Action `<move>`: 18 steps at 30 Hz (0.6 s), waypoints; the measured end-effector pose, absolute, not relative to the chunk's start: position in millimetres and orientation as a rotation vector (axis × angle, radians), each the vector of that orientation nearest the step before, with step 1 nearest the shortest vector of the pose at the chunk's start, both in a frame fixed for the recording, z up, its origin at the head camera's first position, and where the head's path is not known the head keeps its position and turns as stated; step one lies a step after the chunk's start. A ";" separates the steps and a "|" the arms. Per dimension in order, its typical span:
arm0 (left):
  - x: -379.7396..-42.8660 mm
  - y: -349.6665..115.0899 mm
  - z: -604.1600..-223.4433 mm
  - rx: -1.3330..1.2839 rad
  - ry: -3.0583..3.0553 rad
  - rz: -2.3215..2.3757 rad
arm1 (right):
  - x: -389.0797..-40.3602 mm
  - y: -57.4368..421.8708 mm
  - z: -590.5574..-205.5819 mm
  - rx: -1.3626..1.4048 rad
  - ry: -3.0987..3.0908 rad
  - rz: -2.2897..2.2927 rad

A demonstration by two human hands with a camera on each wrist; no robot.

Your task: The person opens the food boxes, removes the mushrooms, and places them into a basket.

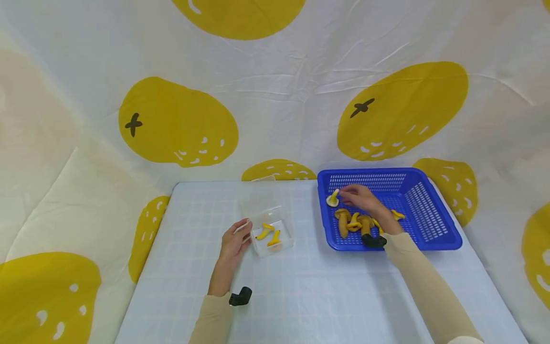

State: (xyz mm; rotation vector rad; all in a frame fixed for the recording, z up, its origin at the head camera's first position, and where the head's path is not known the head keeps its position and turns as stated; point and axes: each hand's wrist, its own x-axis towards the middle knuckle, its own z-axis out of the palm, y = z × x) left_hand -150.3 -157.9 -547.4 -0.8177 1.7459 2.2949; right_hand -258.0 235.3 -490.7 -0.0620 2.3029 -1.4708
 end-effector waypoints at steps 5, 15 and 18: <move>-150.8 -158.7 -548.7 -0.809 1.743 2.299 | -249.6 223.4 -482.4 -0.133 2.321 -1.523; -151.7 -160.0 -549.0 -0.812 1.747 2.282 | -234.7 190.3 -471.2 -0.258 2.385 -1.615; -152.5 -159.8 -550.0 -0.808 1.733 2.290 | -231.3 177.3 -472.3 -0.318 2.404 -1.637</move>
